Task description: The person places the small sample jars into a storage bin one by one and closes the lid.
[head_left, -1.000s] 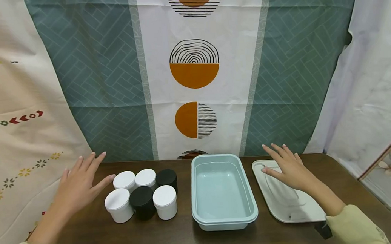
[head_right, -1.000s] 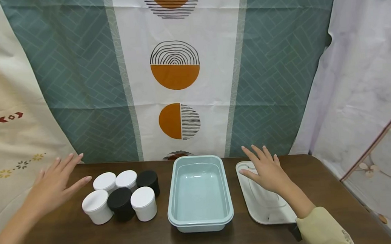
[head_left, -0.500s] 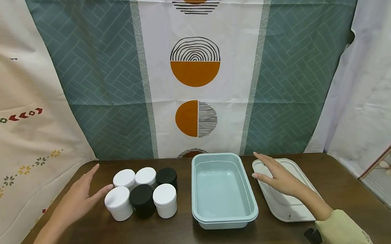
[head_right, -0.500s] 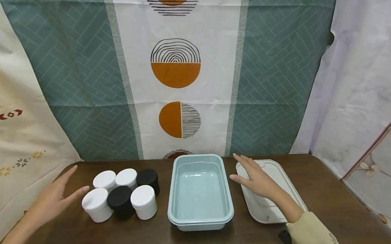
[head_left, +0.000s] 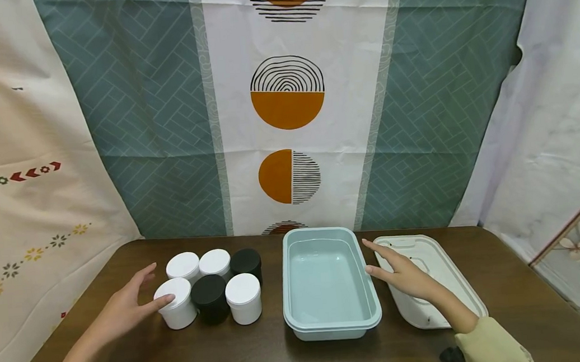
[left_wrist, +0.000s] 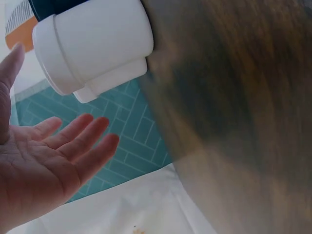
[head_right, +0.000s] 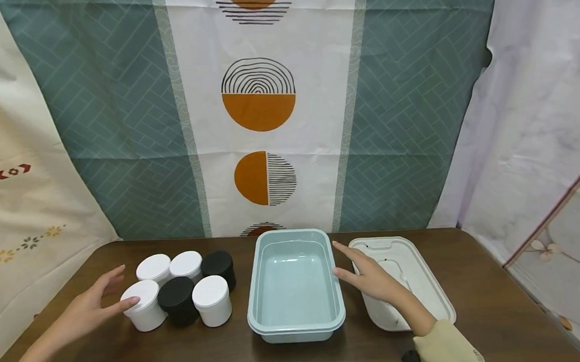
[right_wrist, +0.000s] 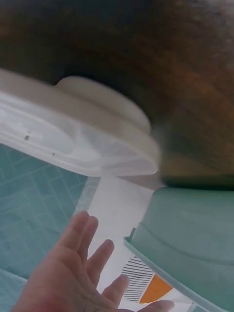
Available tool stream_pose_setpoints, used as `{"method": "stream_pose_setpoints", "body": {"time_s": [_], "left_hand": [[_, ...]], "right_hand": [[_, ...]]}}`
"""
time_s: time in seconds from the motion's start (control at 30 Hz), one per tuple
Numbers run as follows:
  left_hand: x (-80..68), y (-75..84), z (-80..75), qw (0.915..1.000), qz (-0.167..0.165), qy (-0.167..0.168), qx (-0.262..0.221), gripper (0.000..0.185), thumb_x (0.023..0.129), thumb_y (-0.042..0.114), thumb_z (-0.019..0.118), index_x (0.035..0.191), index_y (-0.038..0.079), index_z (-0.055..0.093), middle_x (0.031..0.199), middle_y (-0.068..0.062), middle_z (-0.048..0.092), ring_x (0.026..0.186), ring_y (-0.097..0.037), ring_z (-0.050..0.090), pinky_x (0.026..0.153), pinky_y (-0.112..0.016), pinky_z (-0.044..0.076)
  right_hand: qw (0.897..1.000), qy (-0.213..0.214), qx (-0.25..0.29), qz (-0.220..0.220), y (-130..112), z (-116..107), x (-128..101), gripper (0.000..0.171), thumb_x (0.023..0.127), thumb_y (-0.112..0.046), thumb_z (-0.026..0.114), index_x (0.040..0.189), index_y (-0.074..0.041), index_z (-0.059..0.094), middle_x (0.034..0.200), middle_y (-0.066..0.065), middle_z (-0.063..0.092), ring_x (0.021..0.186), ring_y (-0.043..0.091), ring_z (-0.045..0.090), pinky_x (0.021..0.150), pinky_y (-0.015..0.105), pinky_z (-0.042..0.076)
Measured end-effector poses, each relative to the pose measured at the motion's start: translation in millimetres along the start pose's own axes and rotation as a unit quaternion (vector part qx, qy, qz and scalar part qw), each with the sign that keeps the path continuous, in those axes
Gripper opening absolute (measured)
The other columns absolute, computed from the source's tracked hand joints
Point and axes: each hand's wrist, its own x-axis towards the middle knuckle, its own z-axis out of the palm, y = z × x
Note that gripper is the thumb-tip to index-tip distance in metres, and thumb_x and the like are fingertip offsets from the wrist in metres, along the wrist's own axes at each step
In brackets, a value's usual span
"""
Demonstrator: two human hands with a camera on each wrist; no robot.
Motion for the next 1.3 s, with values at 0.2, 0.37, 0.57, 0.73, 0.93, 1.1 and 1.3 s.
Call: {"method": "stream_pose_setpoints", "body": {"time_s": [0.2, 0.37, 0.57, 0.73, 0.93, 1.1, 1.3], "left_hand": [[-2.4, -1.1, 4.8, 0.9997, 0.003, -0.012, -0.020, 0.085, 0.073, 0.032, 0.076, 0.133, -0.007, 0.030, 0.118, -0.034, 0.049, 0.105, -0.047, 0.051, 0.077, -0.055, 0.044], [-3.2, -1.0, 8.2, 0.9993, 0.016, -0.015, -0.029, 0.082, 0.068, 0.030, 0.079, 0.129, -0.003, 0.037, 0.112, -0.027, 0.057, 0.098, -0.038, 0.058, 0.070, -0.041, 0.049], [-3.5, 0.2, 12.8, 0.9990, 0.007, -0.016, -0.042, 0.074, 0.065, 0.027, 0.081, 0.122, -0.002, 0.045, 0.105, -0.019, 0.061, 0.090, -0.030, 0.062, 0.063, -0.025, 0.048], [-3.5, 1.4, 13.8, 0.9988, -0.002, -0.010, -0.047, 0.069, 0.065, 0.026, 0.082, 0.118, -0.002, 0.048, 0.103, -0.018, 0.062, 0.089, -0.028, 0.062, 0.062, -0.024, 0.048], [-3.9, 2.8, 12.6, 0.9991, -0.004, -0.004, -0.043, 0.068, 0.064, 0.027, 0.082, 0.117, -0.001, 0.050, 0.101, -0.016, 0.062, 0.087, -0.026, 0.062, 0.061, -0.024, 0.047], [-4.0, 4.5, 6.4, 0.9994, -0.005, 0.001, -0.035, 0.068, 0.064, 0.031, 0.082, 0.117, 0.001, 0.050, 0.101, -0.014, 0.062, 0.084, -0.021, 0.061, 0.060, -0.023, 0.047], [-3.5, 9.7, -4.8, 0.9985, 0.017, 0.034, -0.038, 0.065, 0.065, 0.031, 0.081, 0.115, 0.004, 0.051, 0.102, -0.013, 0.062, 0.080, -0.007, 0.059, 0.060, -0.022, 0.048]], "right_hand": [[0.998, -0.027, 0.057, 0.001, 6.0, 7.1, 0.0, 0.058, 0.093, -0.031, 0.051, 0.143, -0.010, 0.029, 0.142, 0.020, 0.033, 0.118, 0.047, 0.040, 0.087, 0.061, 0.038], [0.995, -0.045, 0.093, -0.012, 9.3, 11.8, 0.8, 0.057, 0.093, -0.026, 0.051, 0.142, -0.007, 0.029, 0.141, 0.021, 0.034, 0.116, 0.044, 0.045, 0.085, 0.054, 0.043], [0.991, -0.058, 0.114, -0.027, 10.8, 14.6, 1.3, 0.055, 0.094, -0.022, 0.051, 0.141, -0.004, 0.030, 0.139, 0.024, 0.036, 0.116, 0.039, 0.047, 0.086, 0.045, 0.046], [0.989, -0.067, 0.130, -0.021, 10.8, 15.8, 1.6, 0.056, 0.094, -0.022, 0.050, 0.142, -0.005, 0.028, 0.137, 0.027, 0.036, 0.117, 0.040, 0.046, 0.085, 0.043, 0.046], [0.989, -0.068, 0.130, -0.006, 11.3, 16.6, 1.7, 0.056, 0.094, -0.024, 0.050, 0.142, -0.007, 0.028, 0.138, 0.026, 0.034, 0.119, 0.042, 0.042, 0.087, 0.049, 0.044], [0.990, -0.064, 0.129, 0.004, 11.1, 16.9, 2.4, 0.056, 0.094, -0.026, 0.050, 0.143, -0.009, 0.028, 0.140, 0.023, 0.033, 0.122, 0.043, 0.039, 0.088, 0.053, 0.042], [0.989, -0.060, 0.133, 0.010, 11.6, 17.1, 1.8, 0.057, 0.094, -0.027, 0.050, 0.143, -0.010, 0.028, 0.140, 0.022, 0.034, 0.122, 0.042, 0.039, 0.089, 0.054, 0.041]]}}
